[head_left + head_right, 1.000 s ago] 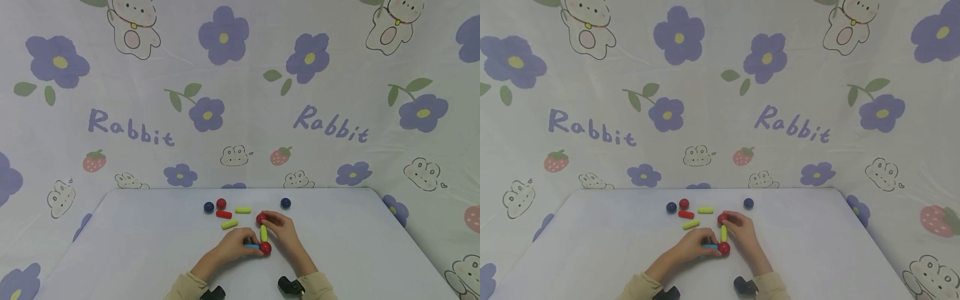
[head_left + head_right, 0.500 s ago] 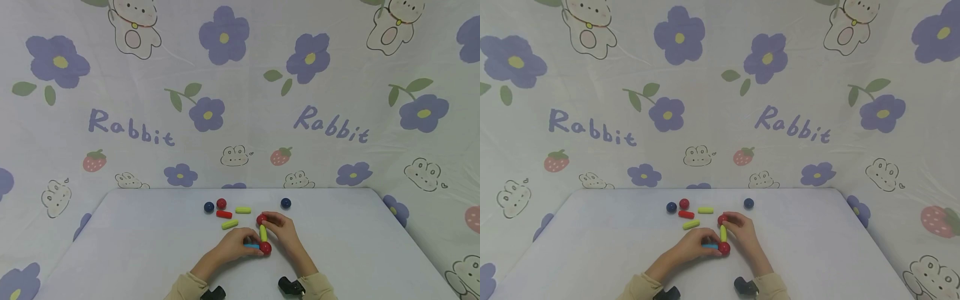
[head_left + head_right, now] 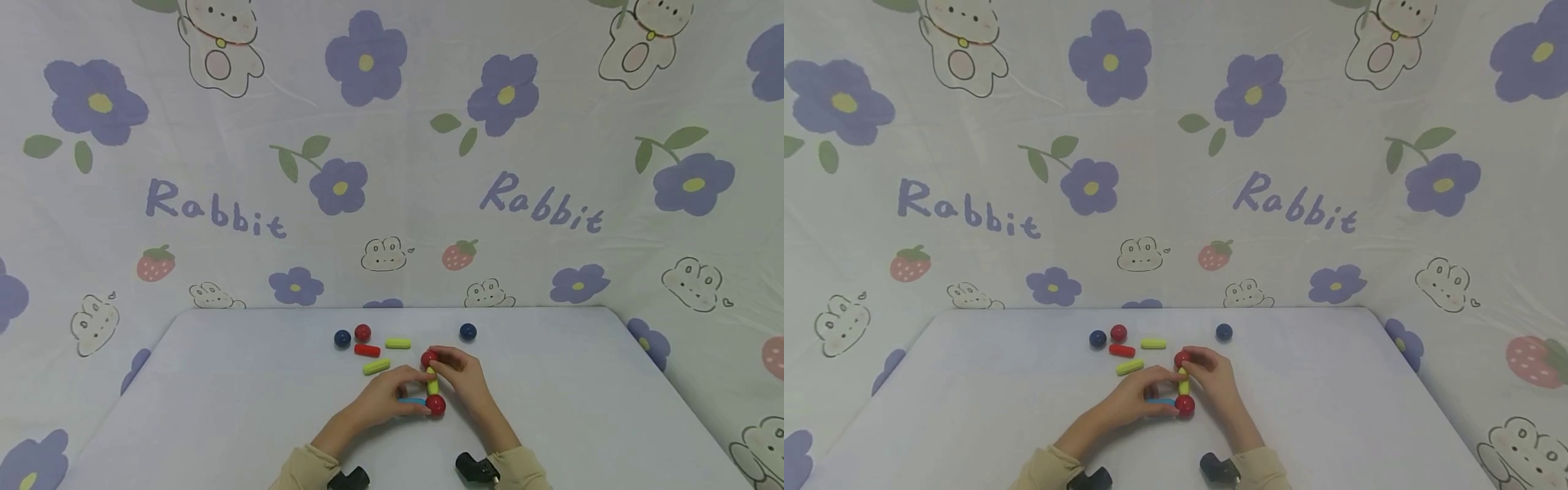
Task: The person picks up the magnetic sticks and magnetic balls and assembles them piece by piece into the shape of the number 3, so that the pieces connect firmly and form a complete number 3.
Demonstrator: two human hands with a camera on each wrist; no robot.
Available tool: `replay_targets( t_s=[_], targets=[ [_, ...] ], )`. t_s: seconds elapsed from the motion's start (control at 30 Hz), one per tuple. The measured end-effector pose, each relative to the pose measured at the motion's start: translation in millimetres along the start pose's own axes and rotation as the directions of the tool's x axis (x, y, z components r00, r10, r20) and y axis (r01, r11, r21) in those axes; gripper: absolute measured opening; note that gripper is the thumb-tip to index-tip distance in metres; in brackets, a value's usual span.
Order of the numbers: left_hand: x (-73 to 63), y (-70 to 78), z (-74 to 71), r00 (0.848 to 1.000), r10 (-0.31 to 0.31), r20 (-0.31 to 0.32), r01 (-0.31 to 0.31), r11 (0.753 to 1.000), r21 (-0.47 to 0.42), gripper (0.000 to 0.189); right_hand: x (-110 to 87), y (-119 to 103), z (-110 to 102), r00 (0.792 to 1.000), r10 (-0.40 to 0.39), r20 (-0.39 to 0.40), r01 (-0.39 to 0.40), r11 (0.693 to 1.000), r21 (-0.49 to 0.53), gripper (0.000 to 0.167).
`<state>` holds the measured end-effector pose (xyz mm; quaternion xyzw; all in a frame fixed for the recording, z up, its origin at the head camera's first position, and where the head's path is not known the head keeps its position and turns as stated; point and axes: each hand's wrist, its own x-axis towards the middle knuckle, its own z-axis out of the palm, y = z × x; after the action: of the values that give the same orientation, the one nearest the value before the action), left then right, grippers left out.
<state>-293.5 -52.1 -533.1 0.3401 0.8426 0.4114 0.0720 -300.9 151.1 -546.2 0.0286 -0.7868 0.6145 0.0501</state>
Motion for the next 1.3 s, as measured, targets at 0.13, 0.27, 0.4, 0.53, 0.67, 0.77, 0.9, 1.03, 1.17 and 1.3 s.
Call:
replay_targets(
  t_s=[0.13, 0.27, 0.4, 0.53, 0.67, 0.77, 0.9, 1.03, 1.17, 1.3],
  targets=[
    [0.2, -2.1, 0.3, 1.0, 0.011, 0.004, -0.011, 1.0, 0.003, 0.053, -1.5, -5.7, -0.7, 1.0, -0.006, 0.006, 0.006, 1.0, -0.002, 0.031],
    [-0.2, -2.7, 0.6, 1.0, 0.029, 0.001, -0.029, 1.0, 0.001, 0.054, -4.0, -13.2, -1.6, 1.0, -0.005, 0.009, 0.005, 1.0, 0.001, 0.033],
    [0.0, -3.4, 1.0, 0.999, 0.04, -0.003, -0.04, 0.999, 0.001, 0.055, 0.7, -6.4, -3.4, 0.999, -0.03, -0.039, 0.031, 0.999, 0.01, 0.033],
    [1.0, -3.9, 1.4, 0.998, 0.056, -0.007, -0.056, 0.998, 0.013, 0.055, 4.5, -8.2, -7.8, 0.989, -0.097, -0.116, 0.101, 0.994, 0.032, 0.032],
    [1.3, -4.4, 1.5, 0.998, 0.056, -0.008, -0.056, 0.998, 0.022, 0.056, 9.5, -12.7, -13.8, 0.968, -0.141, -0.206, 0.155, 0.987, 0.051, 0.033],
    [1.2, -4.6, 1.4, 0.999, 0.047, -0.005, -0.047, 0.999, 0.022, 0.056, 13.7, -14.5, -17.0, 0.951, -0.159, -0.264, 0.177, 0.983, 0.046, 0.034],
    [1.0, -5.1, 1.5, 1.0, 0.031, 0.002, -0.031, 0.999, 0.02, 0.056, 18.6, -16.7, -17.3, 0.948, -0.153, -0.278, 0.172, 0.984, 0.045, 0.035],
    [0.9, -5.4, 1.3, 1.0, 0.025, 0.002, -0.025, 0.999, 0.026, 0.055, 24.7, -18.5, -12.1, 0.963, -0.133, -0.234, 0.15, 0.987, 0.057, 0.035],
    [1.0, -4.6, 0.8, 1.0, 0.023, 0.006, -0.023, 0.999, 0.029, 0.055, 30.8, -22.4, -2.7, 0.981, -0.134, -0.14, 0.142, 0.988, 0.052, 0.037],
    [1.2, -4.3, 0.5, 0.999, 0.032, 0.006, -0.032, 0.999, 0.035, 0.055, 35.1, -28.5, 7.2, 0.991, -0.13, -0.03, 0.132, 0.99, 0.052, 0.039]
  ],
)
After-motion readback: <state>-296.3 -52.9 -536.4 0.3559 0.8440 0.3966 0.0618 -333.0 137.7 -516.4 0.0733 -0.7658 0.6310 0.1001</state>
